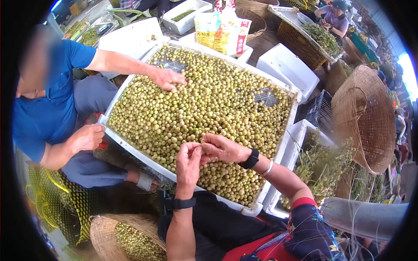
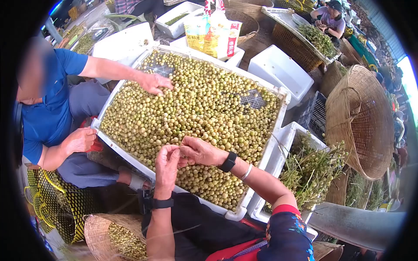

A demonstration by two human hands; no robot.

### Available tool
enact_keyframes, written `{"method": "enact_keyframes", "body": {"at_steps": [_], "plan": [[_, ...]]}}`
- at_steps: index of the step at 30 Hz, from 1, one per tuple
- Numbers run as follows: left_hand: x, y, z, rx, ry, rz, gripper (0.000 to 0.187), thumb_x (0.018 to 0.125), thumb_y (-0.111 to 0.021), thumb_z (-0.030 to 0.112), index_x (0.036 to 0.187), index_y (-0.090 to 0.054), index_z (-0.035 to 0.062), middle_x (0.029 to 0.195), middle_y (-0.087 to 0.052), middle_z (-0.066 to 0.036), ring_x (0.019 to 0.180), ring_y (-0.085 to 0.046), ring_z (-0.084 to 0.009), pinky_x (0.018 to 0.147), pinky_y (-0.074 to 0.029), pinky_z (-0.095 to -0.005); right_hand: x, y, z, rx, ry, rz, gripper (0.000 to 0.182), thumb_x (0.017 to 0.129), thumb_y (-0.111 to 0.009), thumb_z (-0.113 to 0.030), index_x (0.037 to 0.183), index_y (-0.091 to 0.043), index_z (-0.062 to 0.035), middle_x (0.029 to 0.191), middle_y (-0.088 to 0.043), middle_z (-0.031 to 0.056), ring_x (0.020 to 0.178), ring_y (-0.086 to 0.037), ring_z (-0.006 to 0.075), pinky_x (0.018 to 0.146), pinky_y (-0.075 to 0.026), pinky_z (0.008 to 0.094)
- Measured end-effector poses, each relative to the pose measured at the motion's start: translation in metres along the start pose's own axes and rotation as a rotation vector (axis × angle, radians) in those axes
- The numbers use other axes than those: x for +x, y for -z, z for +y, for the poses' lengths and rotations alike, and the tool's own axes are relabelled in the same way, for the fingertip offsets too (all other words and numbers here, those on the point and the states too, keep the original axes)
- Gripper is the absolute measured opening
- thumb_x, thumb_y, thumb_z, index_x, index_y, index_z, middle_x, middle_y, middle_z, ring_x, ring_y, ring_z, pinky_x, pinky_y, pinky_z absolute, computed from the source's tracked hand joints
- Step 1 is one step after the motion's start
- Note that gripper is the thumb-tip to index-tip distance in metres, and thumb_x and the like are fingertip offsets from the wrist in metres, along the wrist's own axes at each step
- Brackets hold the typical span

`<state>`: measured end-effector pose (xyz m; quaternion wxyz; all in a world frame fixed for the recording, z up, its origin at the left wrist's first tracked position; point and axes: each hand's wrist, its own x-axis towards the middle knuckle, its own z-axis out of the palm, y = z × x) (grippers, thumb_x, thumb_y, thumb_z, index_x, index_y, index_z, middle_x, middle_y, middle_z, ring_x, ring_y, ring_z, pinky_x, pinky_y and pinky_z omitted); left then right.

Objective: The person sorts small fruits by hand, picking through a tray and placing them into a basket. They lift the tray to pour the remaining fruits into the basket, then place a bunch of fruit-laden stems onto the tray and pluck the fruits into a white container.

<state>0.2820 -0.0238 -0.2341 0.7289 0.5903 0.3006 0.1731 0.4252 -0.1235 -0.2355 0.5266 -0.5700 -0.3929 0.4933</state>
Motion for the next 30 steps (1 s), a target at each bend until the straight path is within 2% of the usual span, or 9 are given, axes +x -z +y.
{"method": "enact_keyframes", "body": {"at_steps": [6, 7, 10, 12, 13, 16, 19, 23, 30], "plan": [[0.01, 0.017, -0.008, -0.192, 0.03, 0.071, 0.02, 0.096, -0.063, 0.023, 0.108, -0.057, 0.0078, 0.089, -0.064, 0.0, 0.075, -0.062, -0.0082, 0.067, -0.052, -0.0222, -0.008, -0.026, -0.05, 0.134, 0.007, 0.028, 0.017, 0.101, -0.049, -0.02, 0.1, -0.054, -0.004, 0.092, -0.063, 0.0049, 0.077, -0.058, 0.0092, 0.067, -0.049, 0.0262], [0.015, 0.022, -0.022, -0.248, -0.191, -0.02, 0.03, 0.097, -0.062, 0.026, 0.117, -0.056, 0.0057, 0.102, -0.062, -0.004, 0.088, -0.061, -0.0107, 0.077, -0.051, -0.0256, 0.007, -0.048, -0.034, -0.005, 0.46, 0.163, 0.01, 0.095, -0.054, -0.01, 0.101, -0.056, -0.0025, 0.09, -0.063, 0.0087, 0.077, -0.06, 0.0179, 0.068, -0.05, 0.031], [0.03, 0.045, -0.046, -0.28, -0.057, -0.015, 0.043, 0.096, -0.059, 0.019, 0.133, -0.045, 0.0025, 0.129, -0.053, -0.011, 0.122, -0.051, -0.0209, 0.101, -0.043, -0.0327, 0.015, -0.091, -0.041, -0.541, 0.469, 0.262, 0.048, 0.075, -0.055, 0.009, 0.121, -0.049, -0.0022, 0.112, -0.05, 0.0221, 0.099, -0.055, 0.039, 0.078, -0.047, 0.0452], [0.033, 0.063, -0.05, -0.134, -0.169, 0.068, 0.046, 0.098, -0.058, 0.032, 0.132, -0.049, 0.0031, 0.131, -0.052, -0.01, 0.104, -0.058, -0.0166, 0.087, -0.049, -0.0313, 0.017, -0.065, -0.063, -0.355, 0.572, 0.009, 0.046, 0.074, -0.058, 0.009, 0.118, -0.052, -0.0019, 0.1, -0.058, 0.0193, 0.092, -0.06, 0.0373, 0.076, -0.05, 0.0429], [0.014, 0.057, -0.017, 0.017, -0.299, -0.087, 0.044, 0.099, -0.055, 0.028, 0.135, -0.047, 0.0039, 0.13, -0.052, -0.01, 0.122, -0.05, -0.02, 0.101, -0.042, -0.0333, 0.023, -0.051, -0.064, -0.274, 0.555, -0.098, 0.043, 0.074, -0.058, 0.009, 0.116, -0.055, -0.0018, 0.094, -0.061, 0.0176, 0.088, -0.062, 0.0363, 0.075, -0.051, 0.0423], [0.006, 0.03, 0.016, 0.021, 0.089, 0.13, 0.026, 0.101, -0.054, 0.027, 0.113, -0.061, 0.0054, 0.105, -0.064, 0.0, 0.09, -0.06, -0.0082, 0.074, -0.049, -0.0221, 0.038, 0.015, -0.057, -0.585, 0.482, 0.04, 0.028, 0.076, -0.058, 0.006, 0.103, -0.066, -0.0013, 0.087, -0.068, 0.0128, 0.074, -0.066, 0.0233, 0.066, -0.054, 0.0336], [0.002, 0.025, 0.012, 0.084, 0.098, 0.014, 0.025, 0.101, -0.052, 0.026, 0.116, -0.061, 0.007, 0.105, -0.064, -0.002, 0.094, -0.061, -0.0115, 0.079, -0.05, -0.0257, 0.062, 0.111, -0.032, -0.728, 0.428, 0.363, 0.011, 0.085, -0.058, -0.007, 0.094, -0.065, -0.0072, 0.079, -0.066, 0.0157, 0.072, -0.064, 0.0344, 0.068, -0.053, 0.0395], [-0.002, 0.015, 0.021, 0.186, 0.074, 0.002, 0.023, 0.102, -0.048, 0.019, 0.111, -0.062, 0.0025, 0.098, -0.064, -0.002, 0.088, -0.06, -0.0099, 0.076, -0.049, -0.0255, 0.098, 0.196, 0.003, -1.069, 0.239, 0.641, 0.024, 0.09, -0.056, -0.02, 0.111, -0.066, -0.0176, 0.11, -0.064, 0.012, 0.103, -0.058, 0.0349, 0.089, -0.048, 0.0465], [-0.003, 0.011, 0.018, 0.233, 0.108, -0.037, 0.022, 0.102, -0.049, 0.02, 0.112, -0.061, 0.0041, 0.097, -0.063, -0.001, 0.087, -0.061, -0.0099, 0.077, -0.05, -0.025, 0.144, 0.203, 0.038, -1.3, -0.039, 0.662, 0.037, 0.09, -0.055, -0.046, 0.119, -0.063, -0.0254, 0.124, -0.056, 0.0118, 0.119, -0.048, 0.0357, 0.099, -0.034, 0.0584]]}}
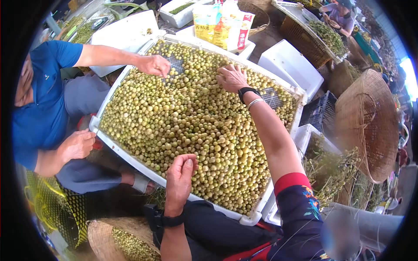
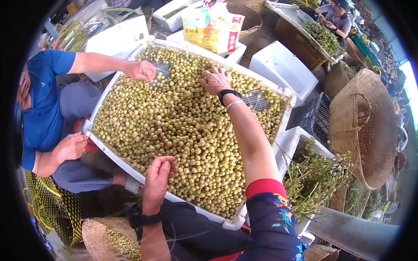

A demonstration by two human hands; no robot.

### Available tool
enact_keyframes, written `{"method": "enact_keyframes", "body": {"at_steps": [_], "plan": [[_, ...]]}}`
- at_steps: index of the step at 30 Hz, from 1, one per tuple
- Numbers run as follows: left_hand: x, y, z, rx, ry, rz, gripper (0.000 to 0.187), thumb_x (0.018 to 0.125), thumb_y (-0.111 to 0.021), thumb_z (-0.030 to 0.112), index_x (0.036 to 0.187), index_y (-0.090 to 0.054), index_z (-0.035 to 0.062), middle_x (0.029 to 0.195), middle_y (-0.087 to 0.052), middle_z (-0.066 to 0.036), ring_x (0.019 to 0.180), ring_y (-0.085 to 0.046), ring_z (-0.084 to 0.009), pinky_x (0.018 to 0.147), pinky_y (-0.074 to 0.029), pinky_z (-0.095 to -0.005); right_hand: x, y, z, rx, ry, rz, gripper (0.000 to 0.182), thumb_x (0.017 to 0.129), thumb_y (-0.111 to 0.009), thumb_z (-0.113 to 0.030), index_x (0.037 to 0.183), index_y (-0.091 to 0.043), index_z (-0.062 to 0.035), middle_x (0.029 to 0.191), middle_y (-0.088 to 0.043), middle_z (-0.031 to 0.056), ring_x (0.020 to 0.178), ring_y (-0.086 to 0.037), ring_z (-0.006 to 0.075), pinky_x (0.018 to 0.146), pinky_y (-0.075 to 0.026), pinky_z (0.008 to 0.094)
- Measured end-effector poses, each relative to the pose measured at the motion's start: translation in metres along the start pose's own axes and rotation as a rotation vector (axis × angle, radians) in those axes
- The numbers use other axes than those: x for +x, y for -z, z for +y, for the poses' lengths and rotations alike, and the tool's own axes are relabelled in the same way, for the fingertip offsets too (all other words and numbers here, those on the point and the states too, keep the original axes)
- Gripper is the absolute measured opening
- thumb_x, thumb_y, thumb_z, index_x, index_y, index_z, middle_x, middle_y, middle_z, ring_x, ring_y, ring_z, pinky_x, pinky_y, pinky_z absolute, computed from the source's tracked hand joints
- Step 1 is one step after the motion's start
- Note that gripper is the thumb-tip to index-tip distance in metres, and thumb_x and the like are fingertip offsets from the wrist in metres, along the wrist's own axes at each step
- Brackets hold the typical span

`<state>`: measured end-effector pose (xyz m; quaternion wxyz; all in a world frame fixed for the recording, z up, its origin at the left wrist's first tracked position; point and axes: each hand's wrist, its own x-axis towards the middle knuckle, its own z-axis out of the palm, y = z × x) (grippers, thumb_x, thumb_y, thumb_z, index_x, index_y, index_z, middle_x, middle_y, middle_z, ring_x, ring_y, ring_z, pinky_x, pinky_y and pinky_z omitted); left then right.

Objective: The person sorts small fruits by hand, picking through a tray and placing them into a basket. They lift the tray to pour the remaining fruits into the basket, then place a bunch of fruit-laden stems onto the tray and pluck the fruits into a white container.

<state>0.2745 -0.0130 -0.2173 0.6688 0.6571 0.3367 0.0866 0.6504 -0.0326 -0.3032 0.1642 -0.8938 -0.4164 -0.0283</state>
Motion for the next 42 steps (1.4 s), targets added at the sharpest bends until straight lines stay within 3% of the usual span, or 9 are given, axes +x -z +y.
{"method": "enact_keyframes", "body": {"at_steps": [6, 8, 13, 15, 17, 21, 24, 31, 42], "plan": [[0.0, 0.0, 0.005, -0.003, -0.006, -0.022, 0.023, 0.102, -0.048, 0.018, 0.11, -0.061, 0.0013, 0.093, -0.064, -0.003, 0.084, -0.06, -0.0102, 0.075, -0.049, -0.0249, -0.022, 0.019, -0.012, 0.313, 0.006, -0.609, 0.045, 0.096, -0.047, -0.054, 0.115, -0.064, -0.0183, 0.118, -0.058, 0.0154, 0.111, -0.057, 0.0343, 0.084, -0.051, 0.0527], [0.0, 0.0, 0.005, 0.003, -0.003, -0.016, 0.023, 0.102, -0.048, 0.016, 0.11, -0.06, -0.0007, 0.09, -0.063, -0.003, 0.081, -0.058, -0.01, 0.073, -0.048, -0.0244, -0.065, 0.022, -0.019, 0.175, 0.204, -0.543, 0.042, 0.096, -0.048, -0.053, 0.111, -0.062, -0.0159, 0.105, -0.057, 0.0126, 0.096, -0.057, 0.0312, 0.077, -0.051, 0.0492], [-0.001, 0.0, -0.003, 0.048, -0.023, -0.042, 0.022, 0.102, -0.048, 0.017, 0.111, -0.06, 0.0006, 0.092, -0.065, -0.004, 0.083, -0.061, -0.0106, 0.073, -0.05, -0.0254, -0.117, 0.096, -0.022, 0.102, 0.377, -0.794, 0.028, 0.093, -0.06, -0.037, 0.105, -0.06, -0.0117, 0.094, -0.052, 0.0073, 0.089, -0.05, 0.0232, 0.078, -0.046, 0.0412], [0.0, 0.0, -0.003, 0.075, -0.031, -0.051, 0.022, 0.102, -0.048, 0.018, 0.111, -0.061, 0.0022, 0.094, -0.066, -0.004, 0.084, -0.063, -0.0107, 0.074, -0.051, -0.0256, -0.114, 0.124, -0.014, 0.047, 0.488, -0.991, 0.026, 0.091, -0.064, -0.027, 0.109, -0.067, -0.0092, 0.107, -0.06, 0.0123, 0.1, -0.055, 0.0266, 0.09, -0.048, 0.042], [0.001, -0.001, -0.002, 0.095, -0.018, -0.051, 0.022, 0.102, -0.048, 0.017, 0.112, -0.06, 0.0015, 0.094, -0.066, -0.004, 0.085, -0.062, -0.0106, 0.074, -0.051, -0.0258, -0.104, 0.129, 0.01, 0.199, 0.407, -0.89, 0.023, 0.093, -0.06, -0.023, 0.109, -0.069, -0.009, 0.11, -0.066, 0.0125, 0.103, -0.061, 0.0258, 0.091, -0.05, 0.041], [0.002, -0.004, -0.002, 0.095, -0.03, -0.028, 0.021, 0.1, -0.049, 0.014, 0.109, -0.061, -0.0017, 0.088, -0.065, -0.006, 0.079, -0.06, -0.0126, 0.071, -0.049, -0.0279, -0.044, 0.099, 0.022, 0.333, 0.198, -0.162, 0.017, 0.09, -0.055, -0.009, 0.096, -0.07, -0.0049, 0.091, -0.072, 0.011, 0.086, -0.068, 0.0266, 0.081, -0.054, 0.038], [0.003, -0.002, -0.004, 0.109, -0.032, -0.032, 0.021, 0.1, -0.049, 0.014, 0.109, -0.061, -0.0012, 0.088, -0.066, -0.007, 0.078, -0.06, -0.0127, 0.07, -0.05, -0.0283, -0.019, 0.041, 0.039, 0.323, 0.17, 0.004, 0.015, 0.085, -0.056, -0.008, 0.092, -0.068, -0.004, 0.089, -0.07, 0.0138, 0.085, -0.068, 0.0289, 0.078, -0.053, 0.0381], [0.005, 0.002, -0.003, 0.023, -0.019, -0.002, 0.021, 0.1, -0.049, 0.014, 0.109, -0.061, -0.0011, 0.089, -0.066, -0.006, 0.078, -0.061, -0.0123, 0.071, -0.05, -0.0275, -0.025, 0.011, 0.02, 0.234, 0.053, -0.125, 0.01, 0.082, -0.063, -0.012, 0.087, -0.066, -0.0048, 0.082, -0.069, 0.0137, 0.081, -0.067, 0.0291, 0.073, -0.052, 0.039], [0.011, -0.009, 0.0, -0.098, 0.062, -0.023, 0.022, 0.102, -0.049, 0.017, 0.11, -0.061, -0.0005, 0.091, -0.066, -0.005, 0.081, -0.063, -0.0114, 0.073, -0.052, -0.0256, -0.043, -0.009, 0.019, 0.195, 0.161, -0.012, 0.02, 0.075, -0.051, 0.003, 0.089, -0.063, -0.0041, 0.083, -0.065, 0.017, 0.081, -0.064, 0.0358, 0.072, -0.051, 0.045]]}}
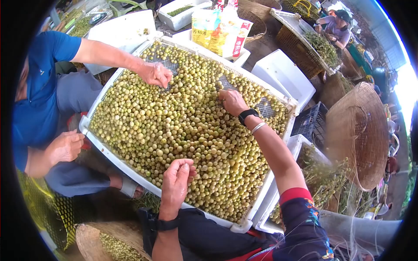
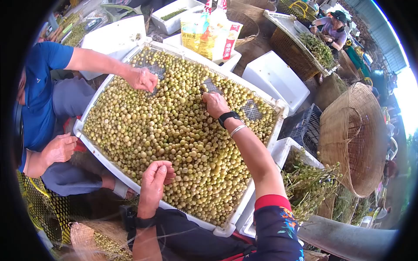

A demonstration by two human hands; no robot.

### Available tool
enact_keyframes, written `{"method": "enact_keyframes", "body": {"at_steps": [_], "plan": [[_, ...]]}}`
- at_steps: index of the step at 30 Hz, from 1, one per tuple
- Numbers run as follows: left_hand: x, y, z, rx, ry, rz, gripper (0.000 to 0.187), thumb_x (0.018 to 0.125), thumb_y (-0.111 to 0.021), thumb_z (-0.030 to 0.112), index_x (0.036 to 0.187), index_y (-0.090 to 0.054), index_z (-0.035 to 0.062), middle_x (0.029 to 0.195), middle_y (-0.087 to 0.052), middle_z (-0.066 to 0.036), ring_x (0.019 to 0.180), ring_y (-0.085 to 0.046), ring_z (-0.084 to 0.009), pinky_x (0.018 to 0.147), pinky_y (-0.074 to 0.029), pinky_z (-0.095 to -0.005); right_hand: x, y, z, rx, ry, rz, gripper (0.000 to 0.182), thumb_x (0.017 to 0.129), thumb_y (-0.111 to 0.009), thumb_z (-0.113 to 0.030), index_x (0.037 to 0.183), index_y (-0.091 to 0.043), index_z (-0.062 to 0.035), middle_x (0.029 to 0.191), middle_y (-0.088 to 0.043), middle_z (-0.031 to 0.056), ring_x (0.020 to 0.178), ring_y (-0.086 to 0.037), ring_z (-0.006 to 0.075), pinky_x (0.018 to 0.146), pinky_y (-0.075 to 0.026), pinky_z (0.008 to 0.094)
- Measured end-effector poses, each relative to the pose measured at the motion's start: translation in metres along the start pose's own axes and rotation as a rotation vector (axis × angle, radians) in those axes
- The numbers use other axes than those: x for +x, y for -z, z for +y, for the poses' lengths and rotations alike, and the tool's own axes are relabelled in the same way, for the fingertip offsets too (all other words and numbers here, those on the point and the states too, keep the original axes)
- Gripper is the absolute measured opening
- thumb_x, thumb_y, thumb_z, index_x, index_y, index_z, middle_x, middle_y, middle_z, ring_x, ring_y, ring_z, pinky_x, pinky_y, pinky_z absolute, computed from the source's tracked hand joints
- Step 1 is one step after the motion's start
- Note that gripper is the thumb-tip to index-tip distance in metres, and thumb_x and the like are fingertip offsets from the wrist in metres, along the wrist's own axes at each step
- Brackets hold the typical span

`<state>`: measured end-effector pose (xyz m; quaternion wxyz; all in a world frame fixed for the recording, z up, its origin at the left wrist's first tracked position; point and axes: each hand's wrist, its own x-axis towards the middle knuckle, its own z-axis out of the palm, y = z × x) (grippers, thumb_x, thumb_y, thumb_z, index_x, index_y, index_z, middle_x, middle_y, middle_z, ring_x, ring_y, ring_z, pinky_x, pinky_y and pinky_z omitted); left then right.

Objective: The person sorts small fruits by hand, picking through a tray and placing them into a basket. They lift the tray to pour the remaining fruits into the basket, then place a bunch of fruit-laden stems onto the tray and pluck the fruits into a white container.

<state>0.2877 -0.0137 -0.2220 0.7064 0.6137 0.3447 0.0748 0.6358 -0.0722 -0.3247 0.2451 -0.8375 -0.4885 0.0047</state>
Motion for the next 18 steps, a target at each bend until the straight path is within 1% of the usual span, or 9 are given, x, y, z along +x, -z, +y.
{"method": "enact_keyframes", "body": {"at_steps": [3, 6, 7, 9, 10, 12, 13, 15, 18], "plan": [[0.004, 0.004, -0.005, -0.112, 0.019, -0.025, 0.022, 0.102, -0.05, 0.022, 0.114, -0.059, 0.0046, 0.096, -0.063, -0.004, 0.084, -0.063, -0.012, 0.074, -0.051, -0.025, -0.004, 0.004, -0.02, 0.114, -0.053, -0.013, 0.021, 0.075, -0.052, 0.005, 0.088, -0.063, -0.005, 0.082, -0.066, 0.0136, 0.08, -0.065, 0.0314, 0.073, -0.053, 0.0423], [0.01, 0.002, -0.012, -0.2, -0.024, 0.108, 0.032, 0.1, -0.055, 0.027, 0.124, -0.05, 0.0064, 0.104, -0.059, -0.004, 0.084, -0.062, -0.0111, 0.072, -0.051, -0.024, -0.034, 0.044, -0.116, 0.502, 0.202, -0.225, 0.024, 0.075, -0.056, 0.009, 0.093, -0.064, -0.0051, 0.086, -0.067, 0.0094, 0.082, -0.066, 0.0253, 0.074, -0.055, 0.0359], [0.01, -0.001, -0.008, -0.23, -0.043, 0.148, 0.035, 0.099, -0.057, 0.029, 0.123, -0.05, 0.0034, 0.104, -0.06, -0.005, 0.083, -0.062, -0.011, 0.07, -0.052, -0.0244, -0.05, 0.049, -0.141, 0.543, 0.385, -0.233, 0.021, 0.077, -0.059, 0.008, 0.095, -0.063, -0.0036, 0.09, -0.065, 0.01, 0.085, -0.066, 0.0255, 0.074, -0.055, 0.036], [0.011, -0.003, -0.002, -0.287, -0.052, 0.117, 0.033, 0.098, -0.059, 0.031, 0.115, -0.054, 0.0034, 0.097, -0.061, -0.002, 0.079, -0.061, -0.0083, 0.067, -0.051, -0.0224, -0.068, 0.061, -0.184, 0.597, 0.529, -0.401, 0.024, 0.079, -0.062, 0.006, 0.102, -0.059, -0.0029, 0.093, -0.063, 0.0117, 0.089, -0.065, 0.0266, 0.075, -0.055, 0.0379], [0.011, 0.002, -0.008, -0.291, -0.066, 0.106, 0.028, 0.097, -0.061, 0.03, 0.106, -0.057, 0.0036, 0.09, -0.063, -0.001, 0.075, -0.061, -0.0064, 0.063, -0.05, -0.0202, -0.076, 0.057, -0.192, 0.693, 0.497, -0.39, 0.027, 0.08, -0.062, 0.005, 0.105, -0.056, -0.003, 0.092, -0.062, 0.0121, 0.087, -0.066, 0.0269, 0.072, -0.055, 0.0384], [0.008, 0.009, -0.009, -0.235, -0.089, 0.109, 0.026, 0.097, -0.062, 0.028, 0.103, -0.058, 0.0034, 0.088, -0.063, -0.001, 0.075, -0.061, -0.0061, 0.063, -0.051, -0.02, -0.081, 0.055, -0.199, 0.883, 0.413, -0.454, 0.031, 0.084, -0.061, 0.004, 0.111, -0.048, -0.0052, 0.087, -0.061, 0.0114, 0.078, -0.067, 0.0237, 0.063, -0.052, 0.0366], [0.006, 0.011, -0.005, -0.185, -0.113, 0.118, 0.024, 0.096, -0.062, 0.026, 0.101, -0.06, 0.0031, 0.086, -0.064, -0.001, 0.074, -0.06, -0.0058, 0.062, -0.051, -0.0198, -0.081, 0.056, -0.2, 0.885, 0.41, -0.451, 0.031, 0.084, -0.061, 0.004, 0.111, -0.048, -0.0052, 0.087, -0.061, 0.0114, 0.078, -0.067, 0.0237, 0.063, -0.052, 0.0366], [0.002, 0.018, 0.004, -0.188, -0.054, 0.115, 0.02, 0.095, -0.064, 0.022, 0.101, -0.06, 0.0034, 0.087, -0.064, -0.002, 0.071, -0.06, -0.0062, 0.065, -0.053, -0.0215, -0.082, 0.058, -0.2, 1.078, 0.181, -0.584, 0.025, 0.089, -0.059, 0.002, 0.109, -0.046, -0.006, 0.083, -0.061, 0.0088, 0.074, -0.067, 0.0192, 0.058, -0.05, 0.0323], [0.002, 0.025, 0.003, -0.313, -0.07, 0.112, 0.011, 0.096, -0.062, 0.015, 0.101, -0.059, 0.0046, 0.089, -0.063, -0.002, 0.077, -0.06, -0.0075, 0.067, -0.052, -0.0226, -0.096, 0.051, -0.209, 1.173, 0.149, -0.53, 0.021, 0.091, -0.057, 0.0, 0.107, -0.045, -0.0064, 0.083, -0.061, 0.0071, 0.077, -0.065, 0.0162, 0.06, -0.048, 0.0307]]}}
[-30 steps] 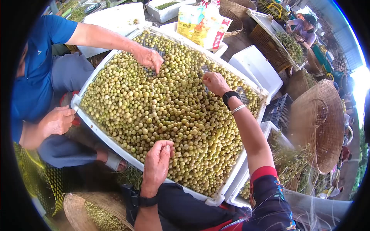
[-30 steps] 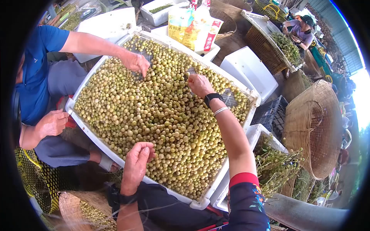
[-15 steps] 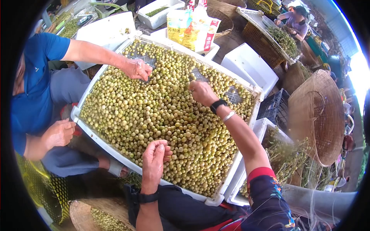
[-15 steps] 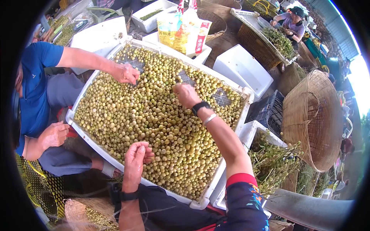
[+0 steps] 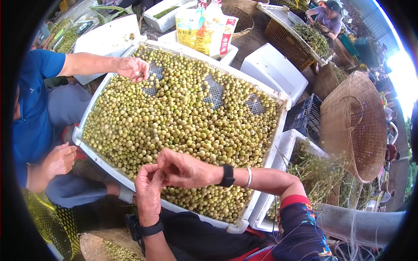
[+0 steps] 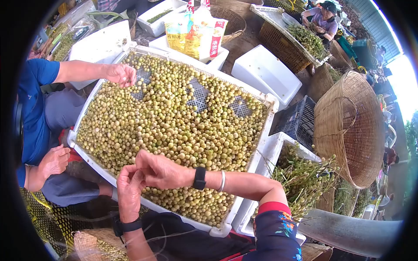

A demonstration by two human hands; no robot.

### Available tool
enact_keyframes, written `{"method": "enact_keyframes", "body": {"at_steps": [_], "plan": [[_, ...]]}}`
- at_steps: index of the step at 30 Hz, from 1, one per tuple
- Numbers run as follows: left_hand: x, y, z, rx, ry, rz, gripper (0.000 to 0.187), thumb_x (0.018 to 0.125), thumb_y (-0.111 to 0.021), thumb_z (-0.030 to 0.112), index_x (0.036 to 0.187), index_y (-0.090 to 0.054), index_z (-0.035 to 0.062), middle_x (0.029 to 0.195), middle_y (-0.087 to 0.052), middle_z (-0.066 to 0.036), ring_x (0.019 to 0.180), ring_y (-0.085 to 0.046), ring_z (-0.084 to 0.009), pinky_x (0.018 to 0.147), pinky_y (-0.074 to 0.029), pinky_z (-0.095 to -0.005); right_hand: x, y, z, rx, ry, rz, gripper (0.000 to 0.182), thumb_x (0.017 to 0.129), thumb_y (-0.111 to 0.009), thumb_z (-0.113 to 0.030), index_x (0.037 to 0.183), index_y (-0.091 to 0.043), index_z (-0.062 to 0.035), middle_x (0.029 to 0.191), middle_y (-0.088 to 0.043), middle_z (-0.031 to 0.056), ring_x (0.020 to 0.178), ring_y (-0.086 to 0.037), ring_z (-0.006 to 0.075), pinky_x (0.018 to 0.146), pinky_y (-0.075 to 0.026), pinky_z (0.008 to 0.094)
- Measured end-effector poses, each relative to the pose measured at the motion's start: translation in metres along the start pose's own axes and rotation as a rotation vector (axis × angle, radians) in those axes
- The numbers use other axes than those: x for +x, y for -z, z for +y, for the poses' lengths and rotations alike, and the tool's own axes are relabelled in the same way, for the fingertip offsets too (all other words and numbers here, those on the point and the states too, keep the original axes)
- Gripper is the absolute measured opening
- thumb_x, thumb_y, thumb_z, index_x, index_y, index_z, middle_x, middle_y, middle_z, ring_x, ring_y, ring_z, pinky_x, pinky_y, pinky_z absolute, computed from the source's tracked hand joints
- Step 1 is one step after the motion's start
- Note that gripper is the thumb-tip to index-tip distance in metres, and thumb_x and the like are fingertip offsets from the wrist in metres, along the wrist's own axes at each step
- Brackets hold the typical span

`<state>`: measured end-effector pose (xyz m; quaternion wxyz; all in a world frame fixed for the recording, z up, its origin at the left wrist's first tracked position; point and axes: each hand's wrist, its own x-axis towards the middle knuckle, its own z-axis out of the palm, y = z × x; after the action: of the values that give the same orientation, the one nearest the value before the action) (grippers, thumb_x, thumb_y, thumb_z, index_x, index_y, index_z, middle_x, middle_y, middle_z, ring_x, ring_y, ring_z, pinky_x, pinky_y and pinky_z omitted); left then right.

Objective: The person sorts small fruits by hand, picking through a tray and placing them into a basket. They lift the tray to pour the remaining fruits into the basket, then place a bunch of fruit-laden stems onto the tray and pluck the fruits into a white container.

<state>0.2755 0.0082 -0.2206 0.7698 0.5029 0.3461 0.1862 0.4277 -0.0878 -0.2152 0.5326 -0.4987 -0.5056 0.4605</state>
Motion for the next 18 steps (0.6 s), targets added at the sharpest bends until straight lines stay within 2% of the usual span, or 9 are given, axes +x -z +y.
{"method": "enact_keyframes", "body": {"at_steps": [3, 5, 7, 9, 11, 13, 14, 15, 18], "plan": [[0.004, 0.017, -0.008, -0.139, 0.052, 0.008, 0.008, 0.098, -0.057, 0.013, 0.102, -0.059, 0.0059, 0.09, -0.061, -0.001, 0.08, -0.06, -0.0078, 0.067, -0.05, -0.022, -0.003, 0.001, -0.002, -0.13, 0.143, -0.121, 0.008, 0.09, -0.06, 0.001, 0.092, -0.053, -0.0024, 0.088, -0.064, 0.0082, 0.078, -0.064, 0.0235, 0.064, -0.05, 0.0363], [-0.002, 0.009, 0.005, -0.172, 0.082, 0.017, 0.01, 0.1, -0.053, 0.016, 0.102, -0.058, 0.0074, 0.09, -0.06, -0.001, 0.079, -0.06, -0.0094, 0.066, -0.047, -0.0224, -0.005, 0.033, -0.033, -0.485, -0.035, -0.417, 0.003, 0.089, -0.06, 0.001, 0.09, -0.058, -0.0016, 0.09, -0.066, 0.0095, 0.08, -0.064, 0.025, 0.067, -0.051, 0.0373], [-0.002, 0.005, 0.011, -0.231, 0.138, 0.023, 0.016, 0.101, -0.051, 0.022, 0.101, -0.058, 0.008, 0.091, -0.06, -0.002, 0.078, -0.061, -0.0115, 0.065, -0.047, -0.0237, -0.007, 0.073, -0.006, -0.667, 0.191, -0.13, 0.002, 0.087, -0.06, -0.001, 0.088, -0.062, -0.0017, 0.084, -0.066, 0.0089, 0.079, -0.064, 0.0236, 0.066, -0.052, 0.0367], [-0.003, 0.003, 0.01, -0.221, 0.137, 0.03, 0.021, 0.102, -0.05, 0.027, 0.099, -0.059, 0.0084, 0.09, -0.06, -0.002, 0.076, -0.061, -0.0119, 0.066, -0.047, -0.0248, -0.001, 0.129, 0.016, -0.77, -0.049, 0.132, 0.004, 0.086, -0.059, -0.001, 0.087, -0.062, -0.0032, 0.078, -0.065, 0.0078, 0.077, -0.063, 0.022, 0.067, -0.053, 0.0347], [-0.004, 0.004, 0.008, -0.178, 0.152, -0.063, 0.022, 0.101, -0.052, 0.029, 0.098, -0.059, 0.0084, 0.089, -0.06, -0.002, 0.074, -0.06, -0.0115, 0.063, -0.047, -0.0249, -0.002, 0.175, 0.041, -1.152, -0.165, 0.282, 0.006, 0.086, -0.059, 0.0, 0.085, -0.063, -0.0049, 0.076, -0.063, 0.0077, 0.077, -0.063, 0.0209, 0.068, -0.053, 0.0337], [-0.005, 0.001, 0.01, -0.151, 0.156, -0.06, 0.025, 0.101, -0.052, 0.031, 0.095, -0.06, 0.0085, 0.087, -0.059, -0.002, 0.071, -0.059, -0.0107, 0.062, -0.047, -0.0249, -0.01, 0.185, 0.041, -1.271, -0.175, 0.315, 0.009, 0.087, -0.057, 0.0, 0.086, -0.063, -0.0058, 0.075, -0.062, 0.0072, 0.077, -0.063, 0.0204, 0.071, -0.053, 0.0336], [-0.005, 0.002, 0.01, -0.13, 0.15, -0.063, 0.025, 0.101, -0.052, 0.031, 0.095, -0.06, 0.0086, 0.086, -0.059, -0.002, 0.071, -0.059, -0.0104, 0.062, -0.047, -0.0248, -0.009, 0.182, 0.052, -1.155, -0.05, 0.273, 0.004, 0.087, -0.059, -0.002, 0.086, -0.062, -0.0048, 0.075, -0.062, 0.0065, 0.075, -0.062, 0.0219, 0.071, -0.052, 0.0354], [-0.005, 0.002, 0.009, -0.109, 0.146, -0.064, 0.024, 0.101, -0.052, 0.031, 0.095, -0.06, 0.0086, 0.086, -0.059, -0.001, 0.07, -0.059, -0.01, 0.062, -0.047, -0.0248, -0.008, 0.17, 0.048, -1.037, -0.108, 0.135, 0.01, 0.087, -0.064, -0.009, 0.096, -0.065, -0.008, 0.092, -0.063, 0.0073, 0.089, -0.06, 0.0236, 0.079, -0.051, 0.0398], [-0.003, 0.002, 0.007, -0.079, 0.148, -0.035, 0.025, 0.102, -0.051, 0.031, 0.095, -0.06, 0.0088, 0.084, -0.06, -0.001, 0.07, -0.058, -0.0096, 0.063, -0.047, -0.0243, -0.011, 0.144, 0.054, -1.126, -0.17, -0.031, 0.028, 0.089, -0.066, -0.022, 0.117, -0.065, -0.0205, 0.123, -0.051, 0.0073, 0.113, -0.044, 0.0268, 0.095, -0.042, 0.0414]]}}
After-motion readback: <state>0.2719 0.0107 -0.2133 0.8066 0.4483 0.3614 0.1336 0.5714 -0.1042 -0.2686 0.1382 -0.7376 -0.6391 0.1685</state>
